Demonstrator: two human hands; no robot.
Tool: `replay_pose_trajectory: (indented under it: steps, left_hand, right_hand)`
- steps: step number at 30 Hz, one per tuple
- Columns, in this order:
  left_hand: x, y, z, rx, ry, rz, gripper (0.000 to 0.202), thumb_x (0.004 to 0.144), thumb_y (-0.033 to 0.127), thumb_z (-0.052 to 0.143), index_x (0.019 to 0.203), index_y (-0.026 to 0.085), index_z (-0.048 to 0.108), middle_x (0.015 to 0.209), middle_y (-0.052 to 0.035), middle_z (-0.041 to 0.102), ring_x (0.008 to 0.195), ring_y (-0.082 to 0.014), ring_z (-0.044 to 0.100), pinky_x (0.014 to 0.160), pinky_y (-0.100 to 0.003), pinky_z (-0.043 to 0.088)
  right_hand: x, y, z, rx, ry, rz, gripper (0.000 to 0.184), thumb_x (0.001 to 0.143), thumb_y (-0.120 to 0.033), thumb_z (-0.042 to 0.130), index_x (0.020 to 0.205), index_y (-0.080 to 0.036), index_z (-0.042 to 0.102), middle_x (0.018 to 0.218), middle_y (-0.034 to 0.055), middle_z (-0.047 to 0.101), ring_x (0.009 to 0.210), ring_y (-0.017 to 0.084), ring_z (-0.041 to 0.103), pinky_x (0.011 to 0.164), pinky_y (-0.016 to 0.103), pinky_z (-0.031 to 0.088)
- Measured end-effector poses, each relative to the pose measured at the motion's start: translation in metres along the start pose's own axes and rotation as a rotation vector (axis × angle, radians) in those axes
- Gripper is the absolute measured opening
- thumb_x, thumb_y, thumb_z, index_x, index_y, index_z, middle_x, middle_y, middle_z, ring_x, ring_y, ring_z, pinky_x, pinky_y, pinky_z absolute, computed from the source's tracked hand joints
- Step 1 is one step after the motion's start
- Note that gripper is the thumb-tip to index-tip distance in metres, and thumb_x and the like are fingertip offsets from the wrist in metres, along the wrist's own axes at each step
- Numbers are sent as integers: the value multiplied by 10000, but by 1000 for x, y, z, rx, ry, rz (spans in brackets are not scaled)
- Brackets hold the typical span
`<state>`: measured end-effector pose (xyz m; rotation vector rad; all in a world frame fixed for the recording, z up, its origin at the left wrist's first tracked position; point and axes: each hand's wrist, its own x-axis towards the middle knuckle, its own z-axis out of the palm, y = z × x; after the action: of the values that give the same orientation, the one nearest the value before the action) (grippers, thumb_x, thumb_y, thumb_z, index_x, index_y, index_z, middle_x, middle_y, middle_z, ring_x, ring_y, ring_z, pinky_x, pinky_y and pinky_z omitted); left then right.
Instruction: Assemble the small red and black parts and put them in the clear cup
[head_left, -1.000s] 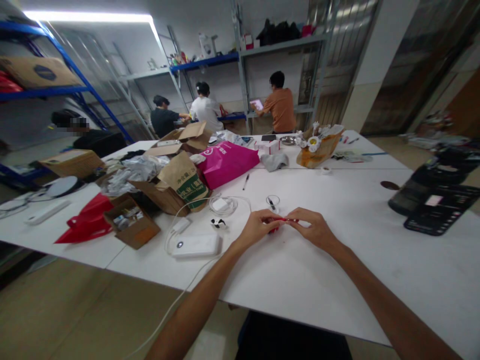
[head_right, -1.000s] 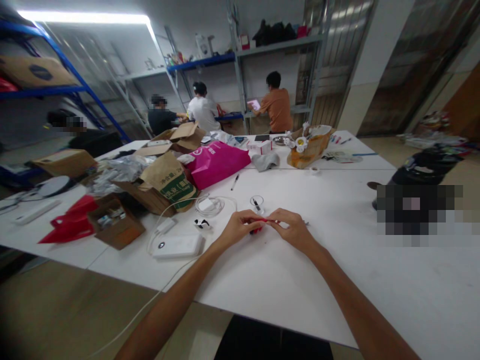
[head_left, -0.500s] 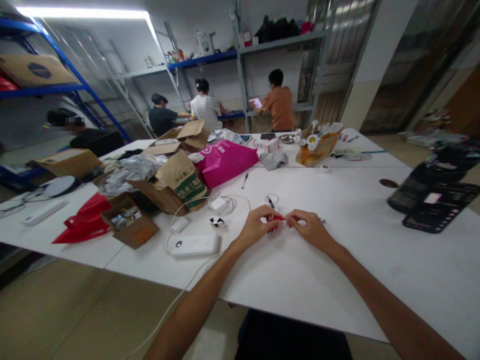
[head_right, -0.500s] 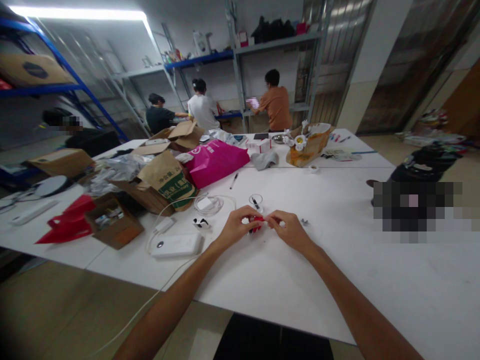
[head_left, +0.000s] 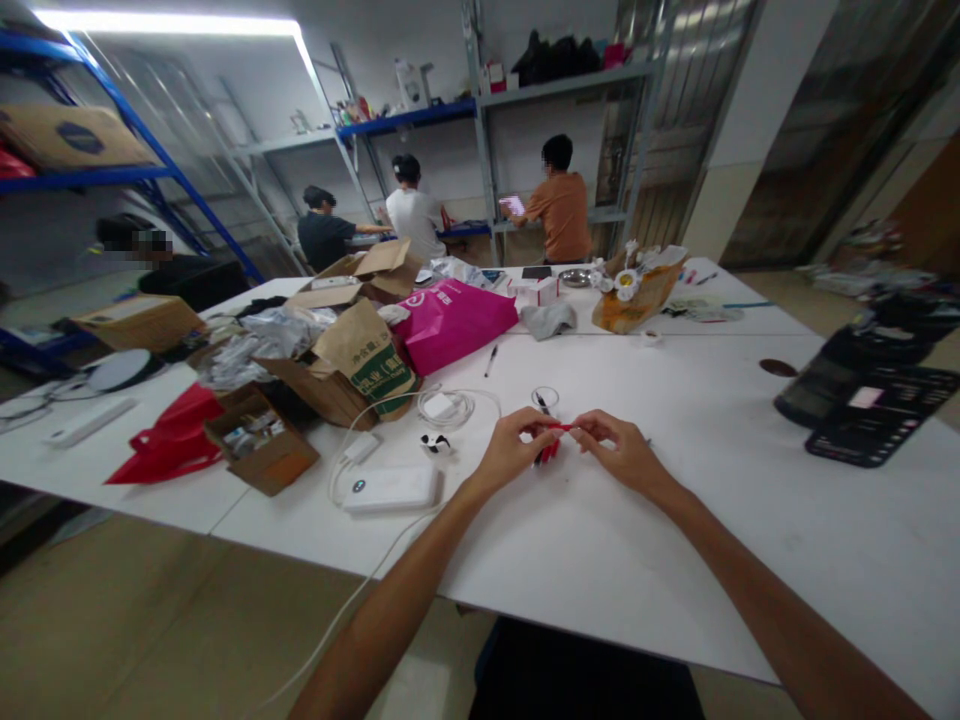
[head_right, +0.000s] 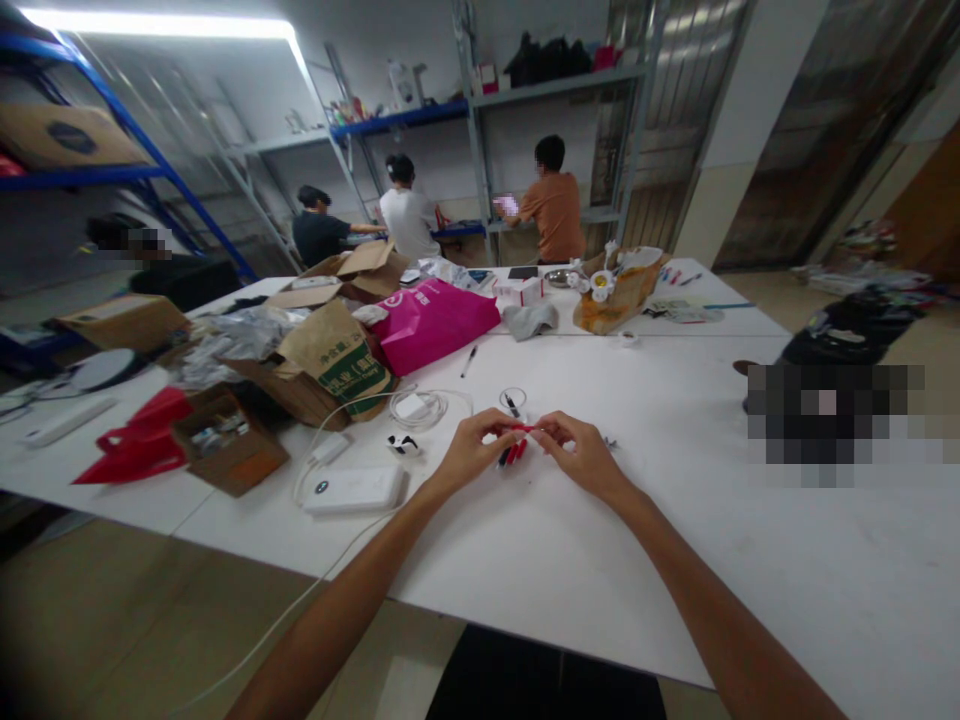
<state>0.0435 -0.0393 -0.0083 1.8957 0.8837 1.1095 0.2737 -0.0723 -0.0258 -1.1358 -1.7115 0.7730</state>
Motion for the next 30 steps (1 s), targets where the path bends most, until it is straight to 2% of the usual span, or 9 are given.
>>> replay_pose_trajectory:
  steps: [2,6,11,16,22,27,30]
  left_hand:
    - [0,0,-1,-6,-11,10,282,944,462,804,1032,197,848,987,-93,801,873,-197,709,780,-306,528]
    - [-1,1,-1,-2,-36,44,247,941,420,814,1055,204,851,1012,-93,800,898,-199,709,787,-307,519]
    - [-1,2,-1,-2,-18,34,257,959,437,791,1031,196,848,984,-95,796,880,-199,705,780,-310,521]
    - [0,1,-2,-9,-35,55,273,945,455,806,1056,209,850,1004,-97,793,876,-197,699,773,-309,525]
    - [-1,0,-2,0,-30,52,246,954,430,802,1035,202,851,994,-95,794,893,-200,704,799,-313,529]
    - [-2,0,-1,-20,-53,67,258,952,425,808,1062,195,849,1000,-95,796,895,-197,711,784,-302,531]
    - [-1,0,-1,-6,-42,58,248,946,416,813,1043,192,851,989,-88,801,895,-193,715,784,-295,530]
  right_hand:
    - [0,0,-1,-16,-14,-16,413,1009,-620,630,998,-220,735,843,25,729,741,141,674,737,280,568]
    - [-2,0,-1,-81,-16,-6,535,1072,-619,502,769,-210,668,741,27,681,726,134,633,705,264,527]
    - [-2,-5,0,-40,-12,-11,396,993,-607,666,1013,-217,737,777,3,691,694,123,622,685,260,517]
    - [-2,-8,-2,-101,-45,-40,489,1067,-582,527,793,-209,683,718,14,658,682,119,591,659,253,479]
    - [-2,-7,-2,-55,-18,-26,380,1006,-584,653,1054,-215,731,828,18,711,709,130,637,698,268,525]
    - [-2,-8,-3,-117,-30,-75,445,1070,-560,540,840,-208,687,712,5,651,658,109,581,655,247,474]
    - [-3,-7,-3,-123,-31,-85,411,1064,-557,561,901,-203,693,747,3,668,663,104,583,649,241,467]
